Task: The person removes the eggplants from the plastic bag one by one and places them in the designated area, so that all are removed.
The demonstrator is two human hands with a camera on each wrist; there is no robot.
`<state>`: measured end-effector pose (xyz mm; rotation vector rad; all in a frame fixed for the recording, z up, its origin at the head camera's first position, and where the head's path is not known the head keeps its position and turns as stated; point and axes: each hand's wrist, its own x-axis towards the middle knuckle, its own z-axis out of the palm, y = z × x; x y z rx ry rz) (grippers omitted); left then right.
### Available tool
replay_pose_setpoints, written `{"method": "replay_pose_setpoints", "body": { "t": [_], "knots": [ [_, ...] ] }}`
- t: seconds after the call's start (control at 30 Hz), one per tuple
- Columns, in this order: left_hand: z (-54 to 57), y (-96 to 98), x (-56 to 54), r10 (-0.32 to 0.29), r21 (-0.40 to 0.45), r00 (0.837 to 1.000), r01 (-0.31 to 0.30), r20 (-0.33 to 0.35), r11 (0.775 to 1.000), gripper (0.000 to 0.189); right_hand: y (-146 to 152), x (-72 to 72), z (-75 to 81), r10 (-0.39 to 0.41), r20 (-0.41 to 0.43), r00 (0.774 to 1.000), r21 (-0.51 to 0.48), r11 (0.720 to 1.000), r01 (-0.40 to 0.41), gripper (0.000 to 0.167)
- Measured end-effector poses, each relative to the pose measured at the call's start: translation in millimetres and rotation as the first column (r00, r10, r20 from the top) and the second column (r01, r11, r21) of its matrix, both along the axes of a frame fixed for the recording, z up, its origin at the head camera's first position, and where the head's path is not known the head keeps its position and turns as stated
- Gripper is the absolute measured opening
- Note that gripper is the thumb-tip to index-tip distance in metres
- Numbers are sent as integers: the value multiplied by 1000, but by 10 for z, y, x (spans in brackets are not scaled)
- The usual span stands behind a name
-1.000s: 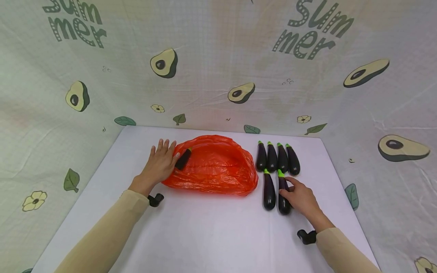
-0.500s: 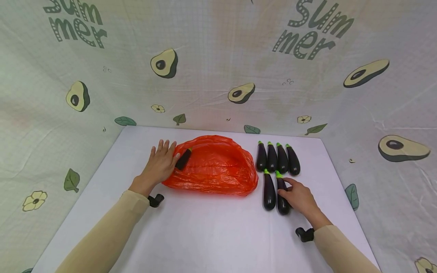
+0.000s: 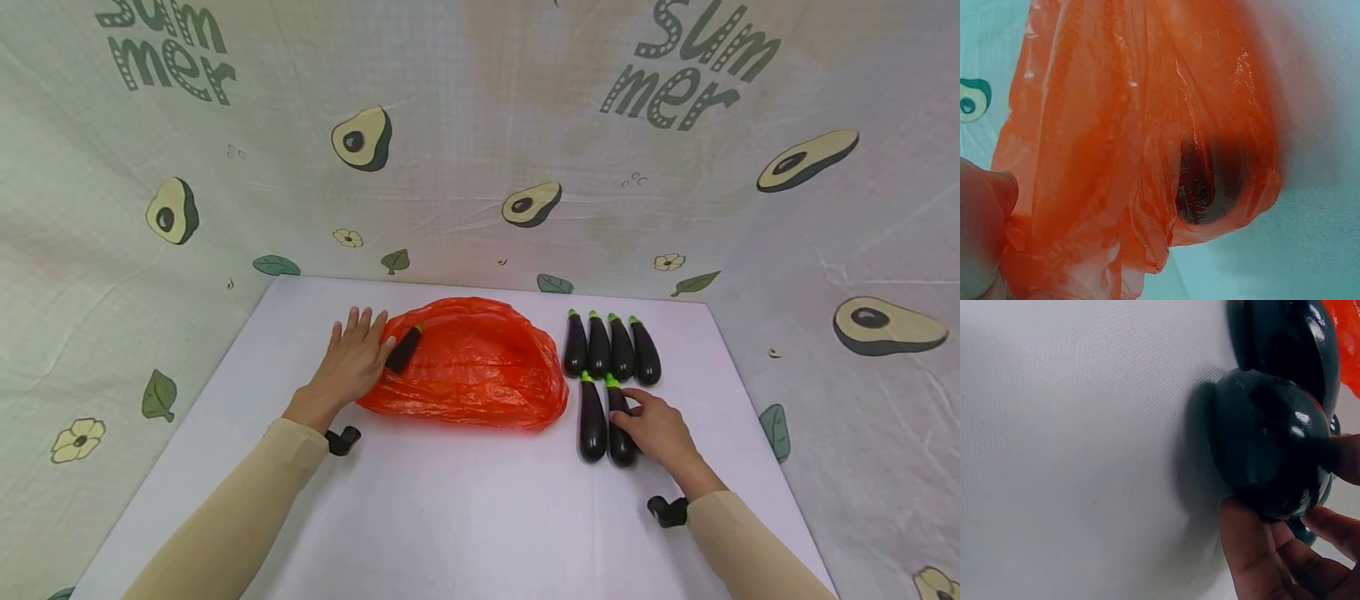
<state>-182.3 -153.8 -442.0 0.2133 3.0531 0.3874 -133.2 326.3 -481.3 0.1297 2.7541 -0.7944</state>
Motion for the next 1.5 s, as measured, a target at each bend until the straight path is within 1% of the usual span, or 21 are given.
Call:
{"method": "replay_pose_setpoints", "body": {
  "t": [0.3,0.6,0.77,0.93,1.0,1.13,1.2,1.3,1.5],
  "knots": [
    [-8,-5,5,2,5,1000,-2,-1,1000,67,3,-4,-39,5,-15,1000,6,1000,-5,65],
    [-6,-2,4,0,0,1000,0,-8,1000,66,-2,1,-9,-7,-38,999,22,1000,7,69],
    [8,-1,10,-1,-16,1000,1,-11,1000,67,-21,-7,-12,-28,-90,996,31,999,31,66],
    [17,-2,7,1,-26,1000,-2,-10,1000,68,-92,-32,10,-77,-151,985,19,997,81,64],
    [19,-5,3,4,-21,1000,-4,-8,1000,68,-136,-46,23,-97,-186,978,10,995,100,62],
    [21,-11,-2,3,-10,1000,-3,-13,1000,67,-257,-88,66,-121,-272,955,-17,993,121,56],
    [22,-12,-3,1,-4,1000,-1,-16,1000,67,-338,-119,104,-126,-306,944,-39,992,120,55],
    [21,-16,-5,0,-1,1000,0,-18,1000,67,-497,-182,178,-120,-330,936,-75,992,101,53],
    [15,-18,-16,-1,-18,1000,0,-29,1000,67,-941,-323,339,-85,-298,951,-144,989,43,53]
  ]
}}
